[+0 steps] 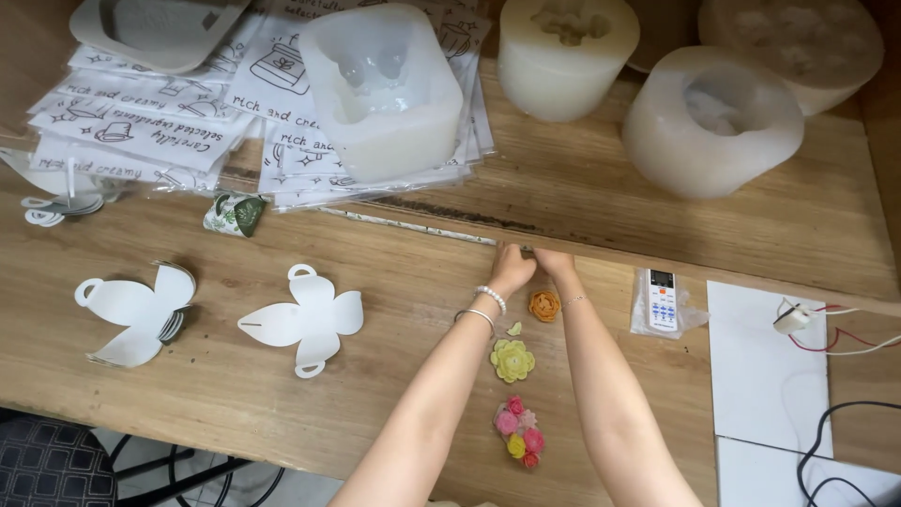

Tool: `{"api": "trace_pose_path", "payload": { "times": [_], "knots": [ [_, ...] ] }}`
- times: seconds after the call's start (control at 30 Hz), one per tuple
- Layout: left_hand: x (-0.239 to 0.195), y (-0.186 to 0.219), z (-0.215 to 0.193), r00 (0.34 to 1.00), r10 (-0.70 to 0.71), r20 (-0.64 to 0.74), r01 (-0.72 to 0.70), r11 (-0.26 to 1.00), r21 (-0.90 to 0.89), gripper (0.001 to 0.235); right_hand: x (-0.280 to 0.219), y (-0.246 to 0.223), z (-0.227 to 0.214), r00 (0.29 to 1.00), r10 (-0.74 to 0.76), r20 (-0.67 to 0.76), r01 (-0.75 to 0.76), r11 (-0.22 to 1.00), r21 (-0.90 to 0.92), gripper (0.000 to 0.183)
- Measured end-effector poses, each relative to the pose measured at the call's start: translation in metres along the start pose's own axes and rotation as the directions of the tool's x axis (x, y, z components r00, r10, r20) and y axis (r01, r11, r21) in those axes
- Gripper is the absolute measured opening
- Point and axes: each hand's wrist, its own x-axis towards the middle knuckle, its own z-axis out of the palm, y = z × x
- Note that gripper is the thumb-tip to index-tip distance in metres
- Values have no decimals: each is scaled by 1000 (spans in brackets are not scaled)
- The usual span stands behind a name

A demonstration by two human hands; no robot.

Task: Picking up green packaged candle boxes from a workbench and arranging them neatly on a glass display shelf.

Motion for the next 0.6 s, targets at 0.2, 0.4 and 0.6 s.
{"api": "trace_pose_path", "payload": {
  "times": [0.2,0.4,0.6],
  "knots": [
    [-22,5,6,996,-90,14,88,919,-383,79,-33,-88,-45,906,414,-89,-422,899,-118,62],
    [-61,52,-44,985,-94,141,162,772,-615,94,-76,-135,-112,883,468,-44,-436,850,296,71],
    [-121,98,-139,958,-189,218,288,623,-728,115,-142,-217,-190,956,167,243,-282,758,588,58]
  ]
}}
